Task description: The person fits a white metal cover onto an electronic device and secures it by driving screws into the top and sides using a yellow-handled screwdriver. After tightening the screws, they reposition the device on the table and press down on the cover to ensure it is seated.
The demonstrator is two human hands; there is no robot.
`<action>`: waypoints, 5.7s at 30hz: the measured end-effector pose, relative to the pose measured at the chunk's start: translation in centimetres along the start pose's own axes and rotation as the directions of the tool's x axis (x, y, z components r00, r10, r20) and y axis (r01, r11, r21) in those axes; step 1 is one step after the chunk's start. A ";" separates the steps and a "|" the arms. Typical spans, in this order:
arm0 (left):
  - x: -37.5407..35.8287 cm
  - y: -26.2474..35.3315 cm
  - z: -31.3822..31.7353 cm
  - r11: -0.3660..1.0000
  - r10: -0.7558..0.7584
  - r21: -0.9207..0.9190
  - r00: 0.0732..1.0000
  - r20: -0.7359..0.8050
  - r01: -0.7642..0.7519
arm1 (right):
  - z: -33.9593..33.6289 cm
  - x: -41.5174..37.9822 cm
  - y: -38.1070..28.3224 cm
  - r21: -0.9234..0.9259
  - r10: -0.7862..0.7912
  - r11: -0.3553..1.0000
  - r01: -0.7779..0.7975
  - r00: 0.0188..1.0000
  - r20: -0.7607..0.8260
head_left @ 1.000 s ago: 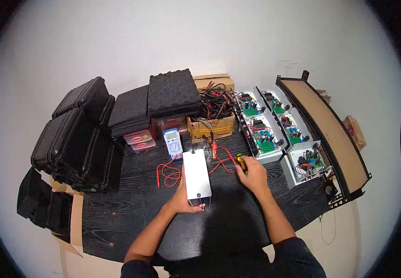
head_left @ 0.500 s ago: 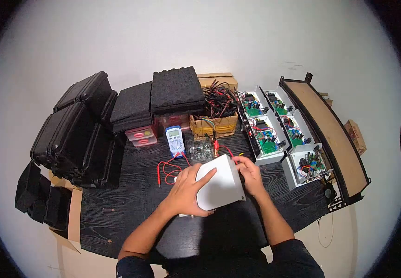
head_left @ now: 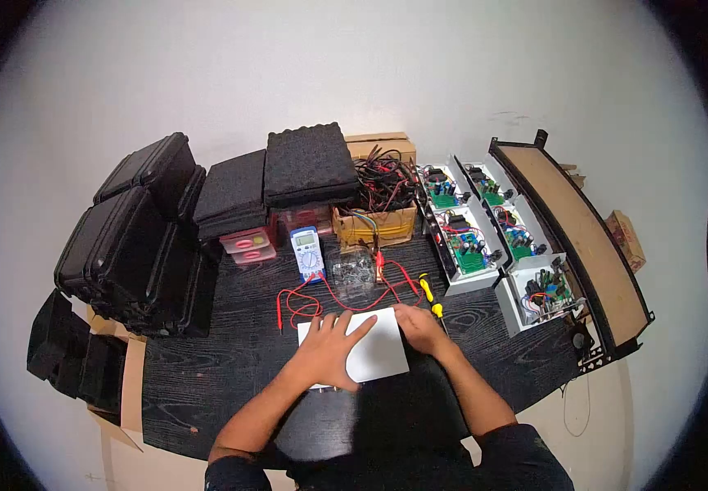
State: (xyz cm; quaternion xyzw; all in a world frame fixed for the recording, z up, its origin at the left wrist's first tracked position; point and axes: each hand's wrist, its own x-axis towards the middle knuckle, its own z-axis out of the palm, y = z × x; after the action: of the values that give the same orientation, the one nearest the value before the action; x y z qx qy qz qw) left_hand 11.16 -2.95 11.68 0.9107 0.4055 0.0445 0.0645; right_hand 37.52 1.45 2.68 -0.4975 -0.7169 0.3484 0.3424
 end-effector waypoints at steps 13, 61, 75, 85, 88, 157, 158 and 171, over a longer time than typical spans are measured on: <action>0.1 -2.0 -0.9 0.989 0.058 -0.131 0.992 -0.113 -0.073 | 1.4 -0.1 -6.2 -0.518 -0.355 0.696 0.497 0.866 0.353; 2.1 -4.3 -2.7 0.808 0.118 -0.382 0.758 -0.642 -0.449 | 2.5 5.6 -4.2 0.556 -0.482 0.749 0.362 0.872 0.082; 2.1 -4.0 -3.4 0.855 0.263 -0.256 0.803 -0.535 -0.451 | 7.1 20.9 -0.2 -0.633 -0.149 0.743 0.215 0.976 0.156; 1.9 -4.2 -3.6 0.859 0.272 -0.240 0.801 -0.533 -0.452 | 6.0 20.2 -1.6 -0.676 -0.102 0.714 0.183 0.982 0.158; 2.1 -3.9 -3.6 0.864 0.271 -0.237 0.807 -0.525 -0.444 | 6.1 20.7 -0.4 -0.640 -0.172 0.717 0.276 0.960 0.221; 2.0 -2.5 -5.3 0.850 0.295 -0.288 0.852 -0.433 -0.441 | -3.5 -0.8 -17.6 -0.223 -0.720 0.625 0.748 0.663 0.205; 2.0 -2.5 -5.4 0.851 0.291 -0.291 0.853 -0.433 -0.438 | -3.4 -0.9 -17.7 -0.220 -0.708 0.640 0.736 0.676 0.203; 2.1 -2.6 -5.0 0.842 0.297 -0.285 0.835 -0.462 -0.457 | -3.6 -0.9 -17.4 -0.356 -0.598 0.673 0.649 0.760 0.256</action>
State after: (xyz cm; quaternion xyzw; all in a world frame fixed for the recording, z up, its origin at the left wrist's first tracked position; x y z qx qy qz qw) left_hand 9.98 0.73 16.31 0.9139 0.2015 0.3203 0.1469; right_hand 32.47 -3.43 19.07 -0.2631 -0.9199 0.0746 0.2811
